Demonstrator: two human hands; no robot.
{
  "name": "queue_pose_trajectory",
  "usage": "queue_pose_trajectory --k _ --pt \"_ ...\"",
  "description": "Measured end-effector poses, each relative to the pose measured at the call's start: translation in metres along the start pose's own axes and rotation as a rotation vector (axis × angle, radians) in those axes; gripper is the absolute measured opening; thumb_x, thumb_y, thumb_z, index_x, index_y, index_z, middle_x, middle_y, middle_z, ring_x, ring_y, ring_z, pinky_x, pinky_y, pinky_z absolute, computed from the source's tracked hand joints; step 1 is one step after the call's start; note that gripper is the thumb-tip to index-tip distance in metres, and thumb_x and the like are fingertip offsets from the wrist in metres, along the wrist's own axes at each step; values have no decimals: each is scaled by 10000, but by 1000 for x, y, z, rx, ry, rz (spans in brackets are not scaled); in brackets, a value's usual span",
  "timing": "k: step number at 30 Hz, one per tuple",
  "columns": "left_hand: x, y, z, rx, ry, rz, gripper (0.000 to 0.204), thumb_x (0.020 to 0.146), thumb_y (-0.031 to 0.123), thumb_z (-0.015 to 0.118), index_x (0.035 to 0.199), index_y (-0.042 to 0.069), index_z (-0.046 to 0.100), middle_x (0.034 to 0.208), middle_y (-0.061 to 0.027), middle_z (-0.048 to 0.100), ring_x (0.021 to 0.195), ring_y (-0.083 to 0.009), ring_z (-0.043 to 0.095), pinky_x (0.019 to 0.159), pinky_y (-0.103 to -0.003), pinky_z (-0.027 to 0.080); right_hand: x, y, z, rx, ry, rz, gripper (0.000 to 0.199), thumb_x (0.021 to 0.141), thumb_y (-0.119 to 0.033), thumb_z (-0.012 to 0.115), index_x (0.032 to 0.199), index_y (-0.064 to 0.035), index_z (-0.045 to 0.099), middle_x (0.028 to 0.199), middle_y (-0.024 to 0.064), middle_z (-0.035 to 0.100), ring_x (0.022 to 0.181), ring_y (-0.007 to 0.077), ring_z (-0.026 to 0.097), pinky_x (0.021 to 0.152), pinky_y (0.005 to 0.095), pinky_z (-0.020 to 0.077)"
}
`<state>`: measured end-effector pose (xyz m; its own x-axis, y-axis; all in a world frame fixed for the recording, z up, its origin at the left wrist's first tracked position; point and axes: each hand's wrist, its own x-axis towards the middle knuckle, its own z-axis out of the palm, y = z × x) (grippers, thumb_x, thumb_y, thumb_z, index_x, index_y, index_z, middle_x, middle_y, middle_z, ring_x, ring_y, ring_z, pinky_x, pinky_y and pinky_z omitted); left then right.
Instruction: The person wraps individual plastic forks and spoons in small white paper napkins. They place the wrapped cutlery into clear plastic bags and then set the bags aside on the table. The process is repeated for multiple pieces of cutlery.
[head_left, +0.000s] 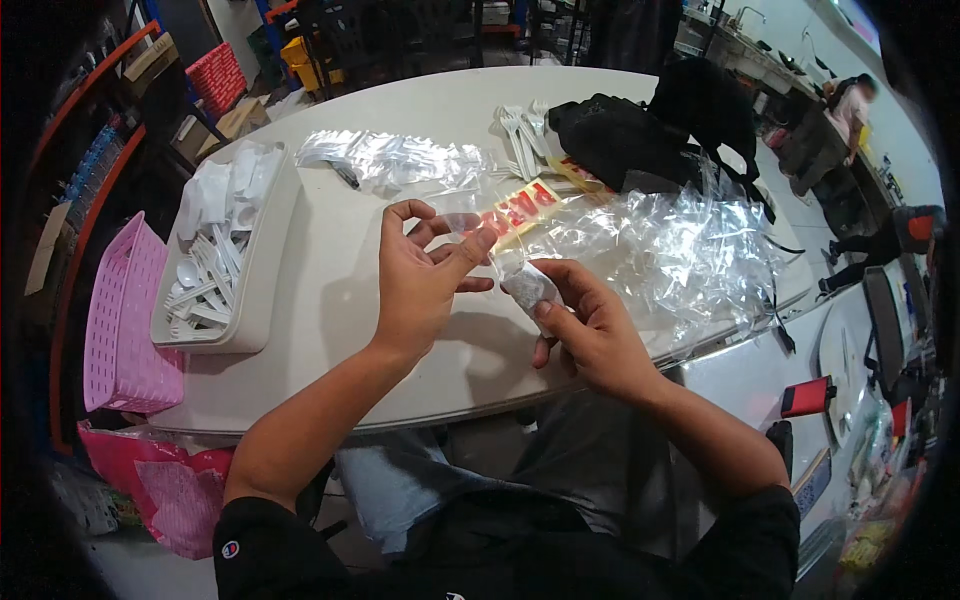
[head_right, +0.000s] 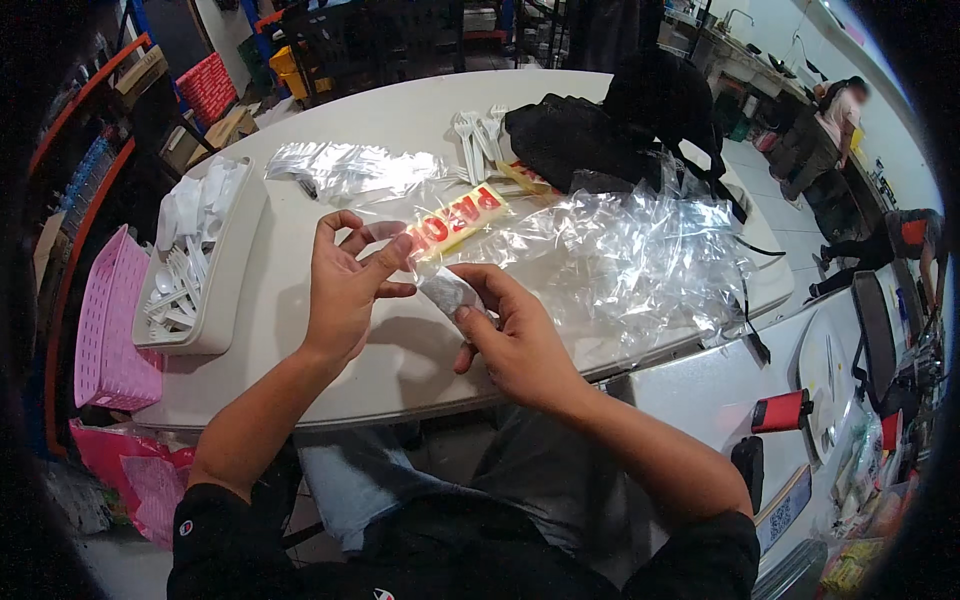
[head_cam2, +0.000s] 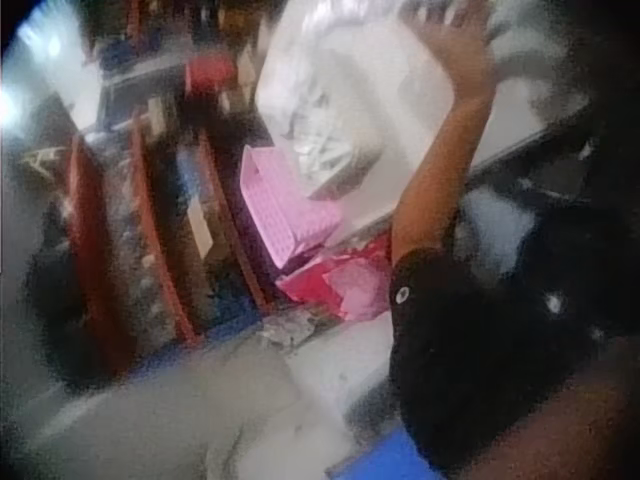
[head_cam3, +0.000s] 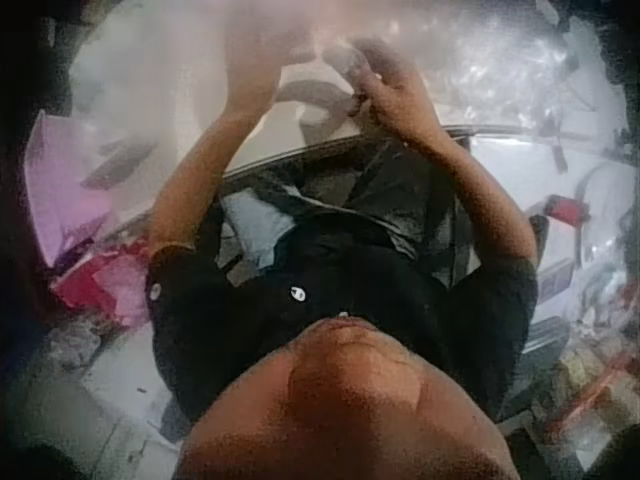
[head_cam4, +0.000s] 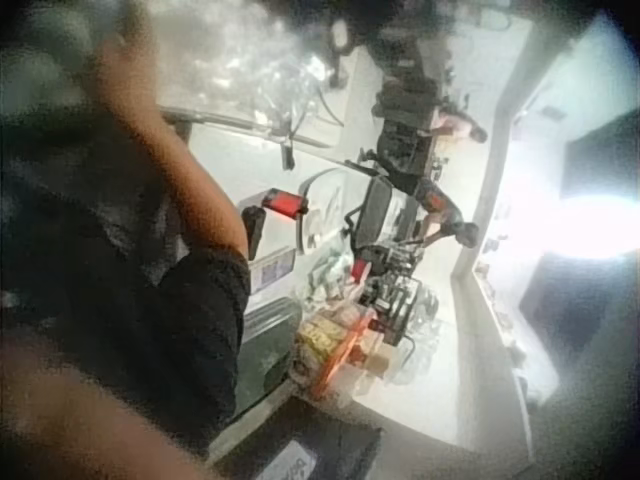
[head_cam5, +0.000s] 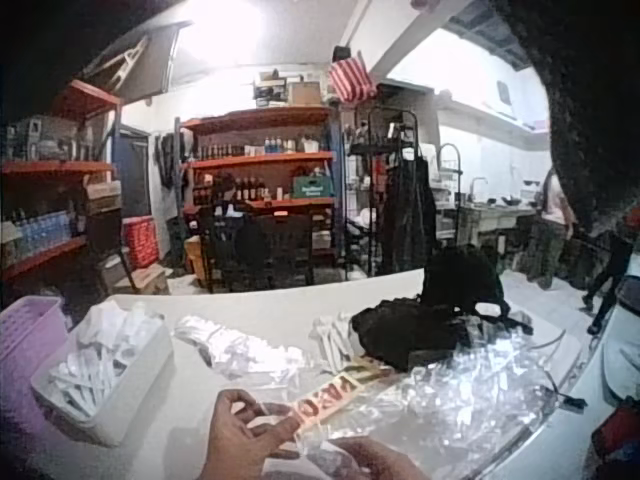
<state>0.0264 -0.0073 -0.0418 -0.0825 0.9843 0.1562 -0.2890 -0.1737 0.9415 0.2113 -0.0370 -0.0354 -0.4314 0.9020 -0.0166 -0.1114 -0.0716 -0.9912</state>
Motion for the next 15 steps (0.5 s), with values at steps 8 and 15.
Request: queue_pose_trajectory --k 8,15 --pt "-1 4 0 45 -51 4 559 811 89 719 1163 58 286 1025 -140 543 819 -172 639 582 -283 592 0 -3 -4 -26 61 65 407 933 -105 461 1328 -26 406 1061 95 581 581 105 595 422 194 398" --pt "-5 8 6 74 -89 37 607 788 22 721 1195 52 273 1010 -143 521 843 -165 631 613 -282 596 1 -2 -4 -5 54 53 448 933 -104 456 1368 -39 373 1114 100 577 577 101 594 408 189 395"
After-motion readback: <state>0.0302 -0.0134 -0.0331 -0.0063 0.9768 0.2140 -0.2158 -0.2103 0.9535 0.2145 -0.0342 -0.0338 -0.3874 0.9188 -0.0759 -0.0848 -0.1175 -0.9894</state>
